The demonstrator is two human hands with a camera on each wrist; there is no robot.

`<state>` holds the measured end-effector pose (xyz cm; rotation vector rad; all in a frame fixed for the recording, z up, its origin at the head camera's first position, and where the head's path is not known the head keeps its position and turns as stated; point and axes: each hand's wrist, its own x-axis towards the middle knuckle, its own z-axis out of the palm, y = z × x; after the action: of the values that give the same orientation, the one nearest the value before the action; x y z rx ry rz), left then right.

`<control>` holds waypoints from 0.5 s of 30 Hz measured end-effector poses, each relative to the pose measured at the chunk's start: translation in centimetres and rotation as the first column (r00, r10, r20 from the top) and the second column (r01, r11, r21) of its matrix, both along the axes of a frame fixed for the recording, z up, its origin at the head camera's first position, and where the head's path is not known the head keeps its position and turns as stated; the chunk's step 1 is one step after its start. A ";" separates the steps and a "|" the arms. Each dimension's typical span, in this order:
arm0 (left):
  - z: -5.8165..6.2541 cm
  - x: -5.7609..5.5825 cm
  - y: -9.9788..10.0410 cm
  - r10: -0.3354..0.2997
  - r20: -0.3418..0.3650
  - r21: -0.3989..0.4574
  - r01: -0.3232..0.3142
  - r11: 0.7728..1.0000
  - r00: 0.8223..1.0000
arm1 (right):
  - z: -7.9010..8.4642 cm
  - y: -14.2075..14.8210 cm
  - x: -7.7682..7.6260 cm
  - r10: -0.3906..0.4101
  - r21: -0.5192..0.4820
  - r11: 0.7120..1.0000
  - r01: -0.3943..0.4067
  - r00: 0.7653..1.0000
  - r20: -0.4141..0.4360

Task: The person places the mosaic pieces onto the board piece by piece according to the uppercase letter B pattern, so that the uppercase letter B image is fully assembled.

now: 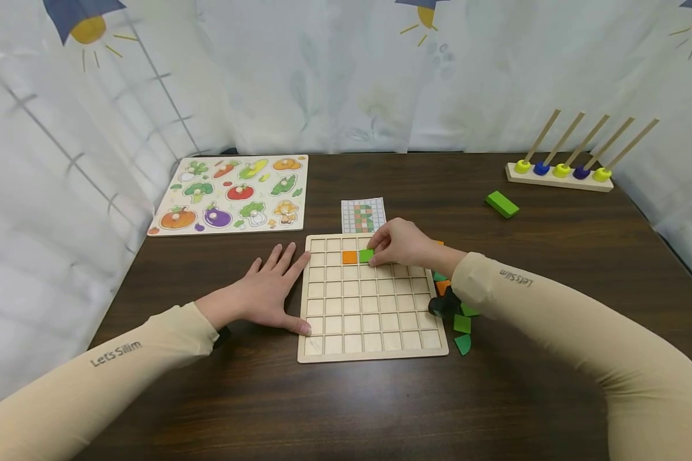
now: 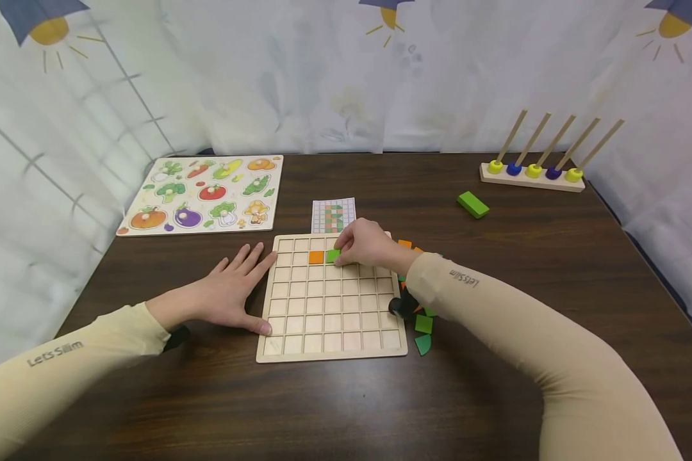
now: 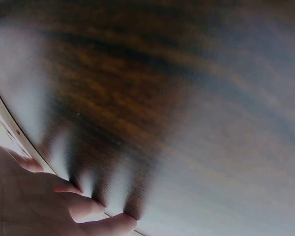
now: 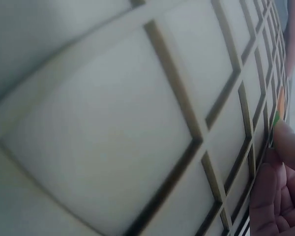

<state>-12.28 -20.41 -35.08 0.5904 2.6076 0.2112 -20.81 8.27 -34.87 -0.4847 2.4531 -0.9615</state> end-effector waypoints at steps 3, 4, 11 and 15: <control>0.0 0.0 0.0 0.000 -0.001 -0.001 0.000 1.000 1.000 | -0.1 -0.2 0.0 0.011 0.021 1.000 -0.011 1.000 -0.024; 0.0 0.0 0.0 0.000 -0.001 -0.001 0.000 1.000 1.000 | -0.1 -0.2 0.1 0.013 0.026 1.000 -0.013 1.000 -0.028; 0.0 0.0 0.1 0.000 -0.006 -0.006 0.000 1.000 1.000 | 0.0 -0.3 0.1 0.010 0.038 0.999 -0.009 1.000 -0.030; -0.1 0.0 0.0 -0.003 -0.008 -0.005 0.003 1.000 1.000 | 0.1 -0.1 0.2 -0.008 0.011 1.000 0.008 1.000 -0.019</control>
<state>-12.32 -20.39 -35.16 0.5949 2.6138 0.2020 -20.62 8.13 -34.81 -0.4825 2.4775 -0.9497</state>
